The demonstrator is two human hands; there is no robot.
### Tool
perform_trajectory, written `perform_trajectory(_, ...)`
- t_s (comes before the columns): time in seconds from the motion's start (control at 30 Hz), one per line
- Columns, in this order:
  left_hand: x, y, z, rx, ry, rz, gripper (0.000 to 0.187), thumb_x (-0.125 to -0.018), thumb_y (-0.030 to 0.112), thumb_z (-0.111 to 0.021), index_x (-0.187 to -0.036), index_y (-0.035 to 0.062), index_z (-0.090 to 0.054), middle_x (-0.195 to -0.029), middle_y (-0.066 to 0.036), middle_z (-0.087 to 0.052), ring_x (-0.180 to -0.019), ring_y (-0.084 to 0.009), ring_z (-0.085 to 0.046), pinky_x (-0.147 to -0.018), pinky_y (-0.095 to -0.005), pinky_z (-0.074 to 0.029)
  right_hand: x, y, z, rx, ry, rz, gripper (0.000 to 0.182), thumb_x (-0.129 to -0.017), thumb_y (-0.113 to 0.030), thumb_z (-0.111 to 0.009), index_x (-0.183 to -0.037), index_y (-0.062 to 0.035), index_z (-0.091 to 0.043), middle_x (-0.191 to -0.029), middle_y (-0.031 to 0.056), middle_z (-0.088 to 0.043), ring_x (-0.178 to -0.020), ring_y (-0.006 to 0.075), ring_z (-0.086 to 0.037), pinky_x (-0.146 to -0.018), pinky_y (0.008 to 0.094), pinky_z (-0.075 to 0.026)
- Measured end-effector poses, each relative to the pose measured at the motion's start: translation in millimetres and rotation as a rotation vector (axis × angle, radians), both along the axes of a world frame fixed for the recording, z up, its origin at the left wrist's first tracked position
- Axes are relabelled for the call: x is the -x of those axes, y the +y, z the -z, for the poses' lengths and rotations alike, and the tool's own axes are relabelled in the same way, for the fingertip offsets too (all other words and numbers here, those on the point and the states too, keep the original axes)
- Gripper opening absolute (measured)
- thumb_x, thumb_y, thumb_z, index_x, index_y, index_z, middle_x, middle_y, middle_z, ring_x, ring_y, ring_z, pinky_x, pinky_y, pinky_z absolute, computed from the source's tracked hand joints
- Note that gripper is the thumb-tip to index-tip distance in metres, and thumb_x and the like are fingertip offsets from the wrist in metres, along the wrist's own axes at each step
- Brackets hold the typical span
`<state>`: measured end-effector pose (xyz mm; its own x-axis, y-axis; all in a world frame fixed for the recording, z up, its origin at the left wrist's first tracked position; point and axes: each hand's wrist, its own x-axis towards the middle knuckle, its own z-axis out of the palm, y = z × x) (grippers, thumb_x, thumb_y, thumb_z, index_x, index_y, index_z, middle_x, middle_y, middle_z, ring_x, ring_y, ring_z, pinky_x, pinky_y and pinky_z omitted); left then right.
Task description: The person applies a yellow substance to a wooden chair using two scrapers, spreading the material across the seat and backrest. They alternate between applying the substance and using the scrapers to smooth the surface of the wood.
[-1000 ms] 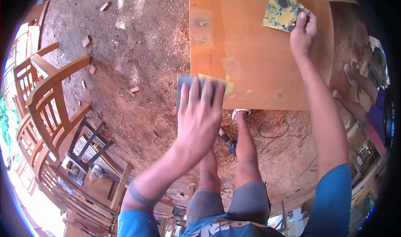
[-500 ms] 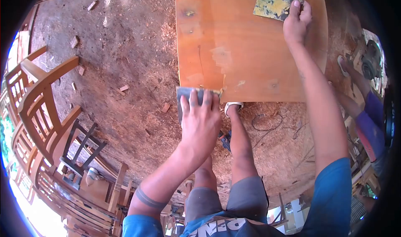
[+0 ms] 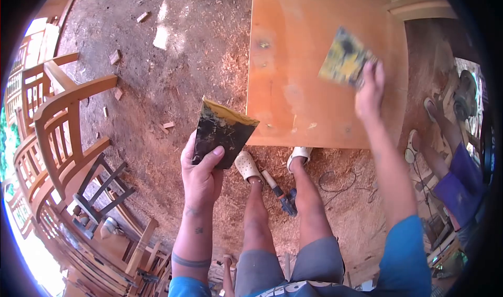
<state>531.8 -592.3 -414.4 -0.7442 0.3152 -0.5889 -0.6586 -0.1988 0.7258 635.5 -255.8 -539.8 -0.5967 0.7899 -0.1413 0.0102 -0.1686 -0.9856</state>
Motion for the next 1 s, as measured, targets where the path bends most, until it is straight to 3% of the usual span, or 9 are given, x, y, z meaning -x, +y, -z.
perform_trajectory(0.13,-17,6,-7,-0.033,0.063,-0.041,0.039,-0.083,-0.013,-0.056,-0.121,-0.0046,-0.054,-0.111,-0.012,-0.064,-0.102,-0.0190,-0.063,-0.093,-0.0329,-0.051,-33,-113,-65,0.196,-0.156,-0.051,0.032,-0.100,-0.028,-0.051,-0.119,-0.0034,-0.048,-0.111,0.0069,-0.057,-0.102,0.0146,-0.056,-0.090,0.0307,-0.046)
perform_trajectory(0.27,-39,0,-12,-0.058,0.233,-0.004,0.046,-0.084,-0.015,-0.055,-0.129,-0.0038,-0.052,-0.116,-0.012,-0.062,-0.108,-0.0186,-0.060,-0.096,-0.0324,-0.048,-27,-165,-92,0.393,-0.037,0.001,0.025,-0.103,-0.021,-0.044,-0.119,-0.0018,-0.044,-0.107,0.0069,-0.057,-0.097,0.0105,-0.053,-0.088,0.0271,-0.045)
perform_trajectory(0.33,-45,-10,-9,0.093,0.419,0.148,0.044,-0.085,-0.013,-0.056,-0.128,-0.0033,-0.053,-0.121,-0.013,-0.060,-0.113,-0.0194,-0.058,-0.098,-0.0336,-0.045,-25,-176,-92,0.383,-0.032,-0.020,0.025,-0.103,-0.021,-0.044,-0.119,-0.0016,-0.044,-0.108,0.0073,-0.056,-0.098,0.0107,-0.052,-0.089,0.0274,-0.045)
perform_trajectory(0.37,-46,-9,-10,0.069,0.454,0.204,0.044,-0.085,-0.013,-0.056,-0.128,-0.0024,-0.054,-0.127,-0.017,-0.058,-0.118,-0.0245,-0.056,-0.101,-0.0368,-0.043,-25,-179,-92,0.378,-0.031,-0.027,0.025,-0.103,-0.021,-0.044,-0.119,-0.0015,-0.043,-0.109,0.0075,-0.056,-0.099,0.0107,-0.052,-0.089,0.0275,-0.044)
perform_trajectory(0.47,-48,-11,-11,0.096,0.560,0.209,0.045,-0.081,-0.015,-0.057,-0.126,-0.0060,-0.054,-0.121,-0.015,-0.060,-0.113,-0.0227,-0.057,-0.101,-0.0365,-0.043,-20,-183,-95,0.281,-0.128,-0.074,0.025,-0.103,-0.021,-0.044,-0.118,-0.0009,-0.043,-0.110,0.0071,-0.055,-0.100,0.0105,-0.051,-0.091,0.0272,-0.043)
perform_trajectory(0.7,-41,-19,-15,0.163,0.764,0.409,0.050,-0.081,-0.017,-0.052,-0.126,0.0019,-0.056,-0.129,-0.023,-0.056,-0.120,-0.0352,-0.056,-0.099,-0.0405,-0.045,-22,-197,-96,0.292,-0.109,-0.115,0.025,-0.103,-0.020,-0.043,-0.120,-0.0007,-0.042,-0.110,0.0078,-0.055,-0.101,0.0104,-0.050,-0.091,0.0274,-0.042)
perform_trajectory(0.8,-45,-28,-6,0.269,0.780,0.547,0.053,-0.079,-0.019,-0.050,-0.127,0.0019,-0.056,-0.132,-0.023,-0.053,-0.120,-0.0379,-0.056,-0.097,-0.0403,-0.047,-16,-204,-106,0.373,-0.042,-0.080,0.025,-0.103,-0.019,-0.044,-0.120,-0.0010,-0.042,-0.109,0.0076,-0.055,-0.101,0.0104,-0.051,-0.091,0.0272,-0.043)
perform_trajectory(0.9,-66,-42,3,0.503,0.865,0.865,0.065,-0.071,-0.020,-0.051,-0.131,0.0045,-0.053,-0.137,-0.022,-0.046,-0.121,-0.0390,-0.054,-0.096,-0.0426,-0.049,-13,-207,-122,0.371,-0.037,-0.082,0.025,-0.102,-0.020,-0.046,-0.120,-0.0015,-0.043,-0.107,0.0065,-0.055,-0.099,0.0102,-0.052,-0.090,0.0271,-0.044)
perform_trajectory(1.0,-57,-47,9,0.522,0.906,0.700,0.066,-0.069,-0.020,-0.051,-0.129,0.0070,-0.056,-0.134,-0.022,-0.049,-0.120,-0.0390,-0.055,-0.095,-0.0417,-0.051,-18,-204,-132,0.377,0.028,0.044,0.024,-0.102,-0.020,-0.048,-0.118,-0.0026,-0.044,-0.107,0.0066,-0.056,-0.099,0.0115,-0.055,-0.089,0.0287,-0.047)
